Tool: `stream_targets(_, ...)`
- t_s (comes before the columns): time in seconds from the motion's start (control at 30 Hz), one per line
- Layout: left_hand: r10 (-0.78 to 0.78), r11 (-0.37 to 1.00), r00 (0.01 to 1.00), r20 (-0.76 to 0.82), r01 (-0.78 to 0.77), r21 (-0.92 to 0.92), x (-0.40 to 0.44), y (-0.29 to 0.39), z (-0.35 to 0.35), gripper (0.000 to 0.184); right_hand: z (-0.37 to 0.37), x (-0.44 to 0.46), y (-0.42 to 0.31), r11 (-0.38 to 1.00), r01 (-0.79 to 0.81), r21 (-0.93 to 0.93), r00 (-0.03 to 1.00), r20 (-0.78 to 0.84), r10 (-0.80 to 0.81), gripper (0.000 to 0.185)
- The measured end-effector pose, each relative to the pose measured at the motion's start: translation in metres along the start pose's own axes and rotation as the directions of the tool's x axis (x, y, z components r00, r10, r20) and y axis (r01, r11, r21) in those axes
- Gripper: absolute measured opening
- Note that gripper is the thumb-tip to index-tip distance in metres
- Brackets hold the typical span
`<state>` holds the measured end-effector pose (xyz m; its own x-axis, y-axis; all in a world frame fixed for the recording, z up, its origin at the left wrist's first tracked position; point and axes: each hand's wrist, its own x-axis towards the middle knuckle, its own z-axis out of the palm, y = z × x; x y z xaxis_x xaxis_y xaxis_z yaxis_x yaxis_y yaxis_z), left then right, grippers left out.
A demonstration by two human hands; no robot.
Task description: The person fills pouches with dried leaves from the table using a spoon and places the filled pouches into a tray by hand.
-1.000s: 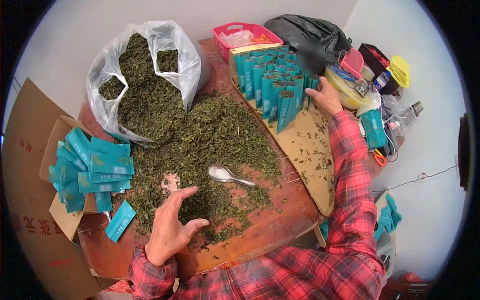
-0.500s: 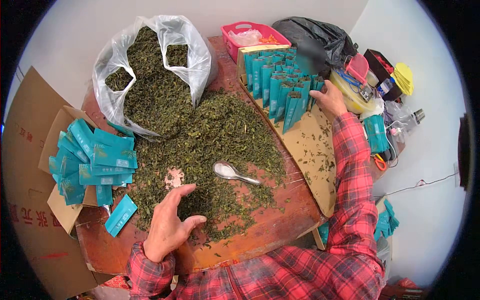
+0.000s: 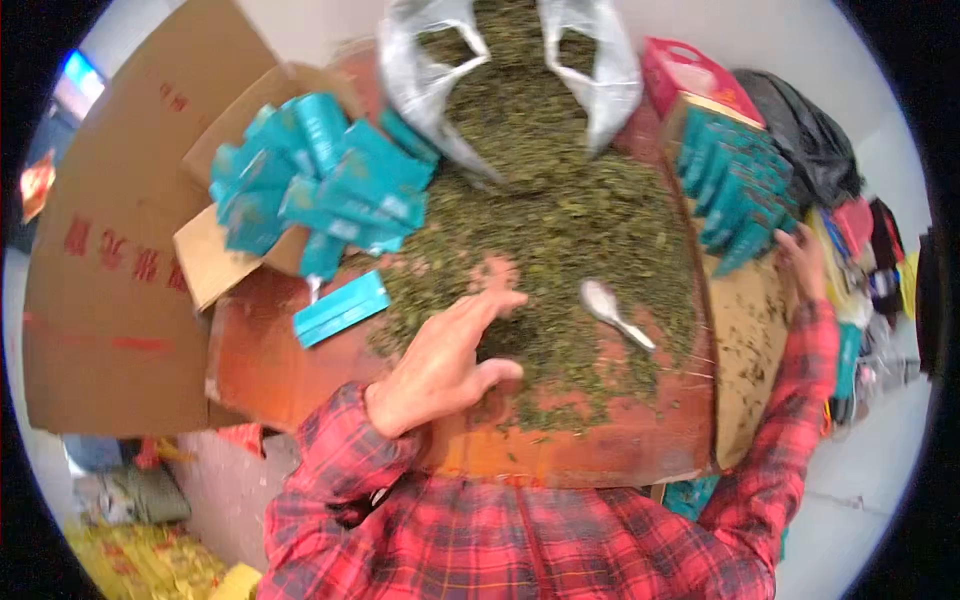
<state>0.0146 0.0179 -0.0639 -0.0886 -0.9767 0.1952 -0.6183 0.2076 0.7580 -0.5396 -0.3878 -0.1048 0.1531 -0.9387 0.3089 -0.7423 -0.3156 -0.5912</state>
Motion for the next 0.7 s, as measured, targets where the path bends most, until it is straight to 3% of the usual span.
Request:
stream_targets(0.03, -0.027, 0.999, 0.998, -0.058, 0.029, 0.039, -0.007, -0.004, -0.008, 0.071, -0.009, -0.003, -0.018, 0.994, -0.108, -0.032, 0.988, 0.108, 0.111, 0.04)
stream_targets(0.07, -0.045, 0.996, 0.993, -0.113, 0.054, 0.074, -0.014, -0.007, -0.015, 0.07, -0.011, 0.002, 0.002, 0.998, -0.066, -0.018, 0.992, 0.109, 0.068, 0.059)
stream_targets(0.13, -0.057, 0.98, 0.97, -0.235, 0.1, 0.174, -0.031, -0.021, -0.03, 0.07, -0.017, 0.004, 0.024, 0.997, -0.053, -0.056, 0.998, 0.039, 0.055, 0.06)
stream_targets(0.23, -0.083, 0.899, 0.922, -0.379, 0.233, 0.37, -0.058, -0.04, -0.061, 0.071, -0.029, -0.015, -0.008, 0.985, -0.159, 0.067, 0.987, 0.047, 0.156, 0.061)
stream_targets(0.33, -0.115, 0.805, 0.931, -0.347, 0.292, 0.517, -0.08, -0.06, -0.083, 0.081, -0.041, -0.033, -0.051, 0.978, -0.184, 0.095, 0.982, 0.061, 0.179, 0.062)
stream_targets(0.47, -0.214, 0.744, 0.924, -0.317, 0.365, 0.56, -0.088, -0.07, -0.09, 0.083, -0.034, -0.078, -0.148, 0.994, -0.061, 0.092, 0.995, -0.077, 0.068, 0.056)
stream_targets(0.57, -0.252, 0.768, 0.926, -0.28, 0.367, 0.525, -0.087, -0.082, -0.092, 0.08, -0.027, -0.096, -0.187, 0.991, 0.129, 0.027, 0.992, 0.0, -0.129, 0.05)
stream_targets(0.6, -0.256, 0.772, 0.925, -0.282, 0.371, 0.517, -0.087, -0.082, -0.092, 0.079, -0.017, -0.108, -0.211, 0.974, 0.179, 0.141, 0.983, 0.013, -0.183, 0.049)
stream_targets(0.7, -0.252, 0.772, 0.924, -0.289, 0.372, 0.515, -0.086, -0.08, -0.091, 0.077, 0.012, -0.146, -0.293, 0.945, 0.323, 0.053, 0.931, 0.164, -0.327, 0.052)
